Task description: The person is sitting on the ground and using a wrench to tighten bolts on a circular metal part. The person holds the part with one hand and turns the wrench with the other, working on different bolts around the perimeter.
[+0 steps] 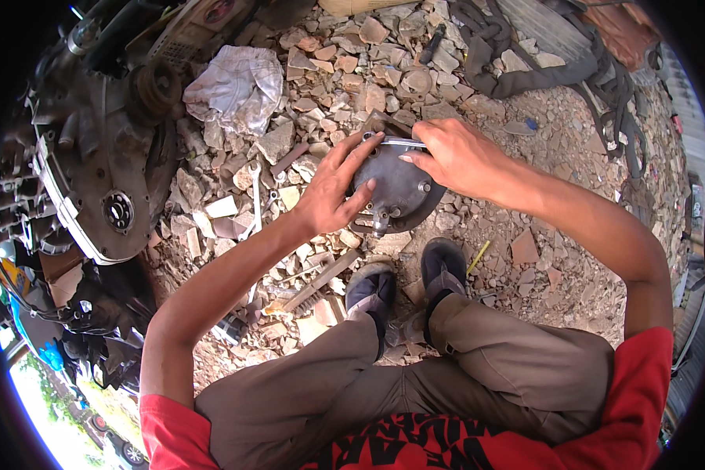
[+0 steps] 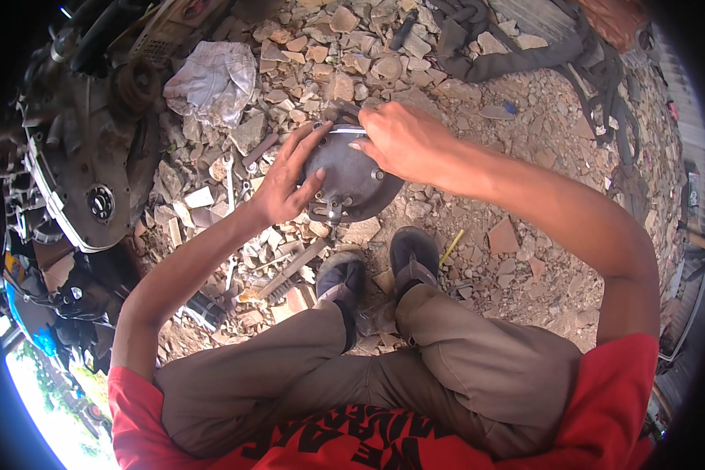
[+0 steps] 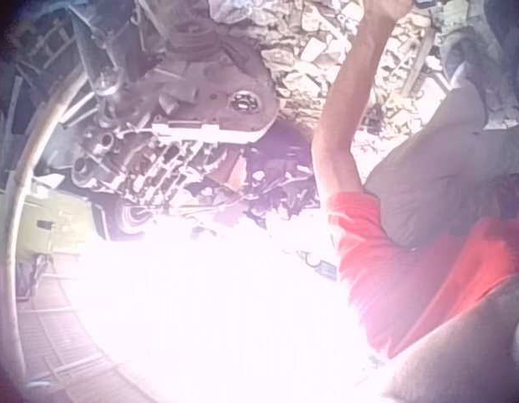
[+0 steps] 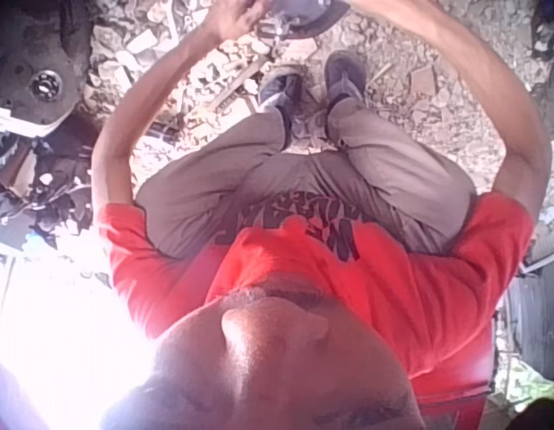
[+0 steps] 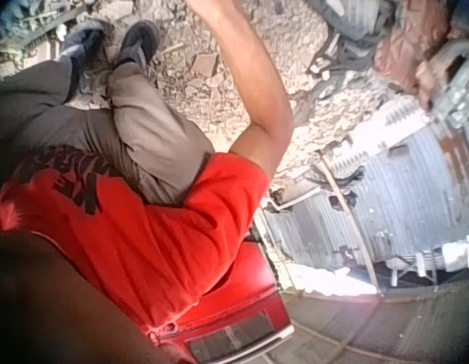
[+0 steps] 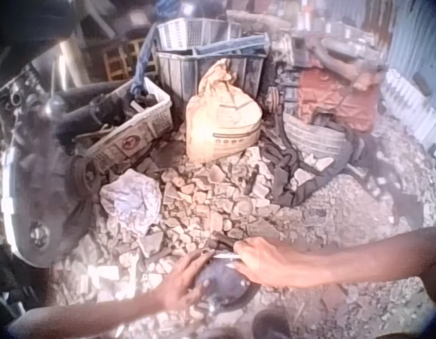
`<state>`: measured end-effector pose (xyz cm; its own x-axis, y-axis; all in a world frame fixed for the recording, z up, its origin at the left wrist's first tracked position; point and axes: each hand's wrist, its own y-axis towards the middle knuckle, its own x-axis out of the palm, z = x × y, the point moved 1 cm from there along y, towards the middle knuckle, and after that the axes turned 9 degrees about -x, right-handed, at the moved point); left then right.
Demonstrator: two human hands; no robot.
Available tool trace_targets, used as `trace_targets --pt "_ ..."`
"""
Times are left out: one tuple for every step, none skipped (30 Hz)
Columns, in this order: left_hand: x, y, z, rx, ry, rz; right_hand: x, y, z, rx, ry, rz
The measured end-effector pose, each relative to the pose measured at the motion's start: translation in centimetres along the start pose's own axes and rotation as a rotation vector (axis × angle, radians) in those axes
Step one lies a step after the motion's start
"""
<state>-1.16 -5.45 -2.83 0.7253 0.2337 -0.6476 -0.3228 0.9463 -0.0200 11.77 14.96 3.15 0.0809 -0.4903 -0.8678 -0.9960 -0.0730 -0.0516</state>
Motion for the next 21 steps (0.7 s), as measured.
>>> trace_targets --pt "0.1 0.1 -0.2 0.014 -0.006 0.006 0.1 0.0 0.0 -0.026 -0.008 0.018" --pt "0.1 0.1 -0.3 0.027 -0.012 0.012 0.2 0.0 0.0 -0.053 -0.017 0.037" --pt "0.2 0.0 -0.4 0.021 -0.022 0.026 0.2 0.0 0.0 -0.037 -0.006 0.027" --pt "0.3 -0.1 -0.5 0.012 -0.032 0.04 0.3 -0.1 -0.1 -0.022 0.007 0.016" --pt "0.3 -0.1 -0.6 0.004 -0.043 0.055 0.3 -0.1 -0.1 -0.008 0.019 0.004" --pt "0.4 -0.1 -0.7 0.009 -0.064 0.055 0.3 -0.1 0.0 -0.034 0.02 0.002" --pt "0.5 0.0 -0.6 0.016 -0.087 0.053 0.4 -0.2 0.1 -0.058 0.02 -0.002" --pt "0.5 0.1 -0.6 0.023 -0.11 0.051 0.5 -0.3 0.3 -0.081 0.02 -0.005" --pt "0.5 0.1 -0.6 0.027 -0.096 0.051 0.7 -0.5 0.4 -0.112 0.015 0.03" --pt "0.5 0.1 -0.7 0.031 -0.083 0.05 0.9 -0.6 0.4 -0.143 0.009 0.065" --pt "0.5 0.1 -0.7 0.037 -0.069 0.049 1.0 -0.7 0.4 -0.173 0.003 0.101" --pt "0.5 0.2 -0.7 0.027 -0.067 0.038 1.0 -0.8 0.5 -0.142 0.006 0.1" --pt "0.4 0.1 -0.8 0.015 -0.062 0.029 0.5 -0.8 0.2 -0.115 0.01 0.1" --pt "0.4 0.1 -0.8 0.004 -0.058 0.02 0.1 -0.7 0.0 -0.088 0.015 0.1" --pt "0.4 0.0 -0.8 -0.002 -0.05 0.023 -0.2 -0.6 0.0 -0.045 0.002 0.035" --pt "0.4 0.0 -0.8 -0.004 -0.044 0.026 -0.6 -0.4 0.0 0.001 -0.011 -0.03" --pt "0.3 0.0 -0.7 -0.007 -0.038 0.029 -0.7 -0.4 0.0 0.047 -0.025 -0.094" --pt "0.4 0.0 -0.7 -0.005 -0.056 0.035 -0.6 -0.3 -0.1 0.027 -0.031 -0.094" --pt "0.4 0.0 -0.7 -0.003 -0.073 0.042 -0.5 -0.1 -0.3 0.007 -0.038 -0.093" --pt "0.4 0.0 -0.7 0.0 -0.091 0.049 -0.5 -0.1 -0.4 -0.013 -0.044 -0.092" --pt "0.5 0.0 -0.8 0.01 -0.09 0.047 -0.1 -0.2 -0.4 -0.063 -0.04 -0.031"
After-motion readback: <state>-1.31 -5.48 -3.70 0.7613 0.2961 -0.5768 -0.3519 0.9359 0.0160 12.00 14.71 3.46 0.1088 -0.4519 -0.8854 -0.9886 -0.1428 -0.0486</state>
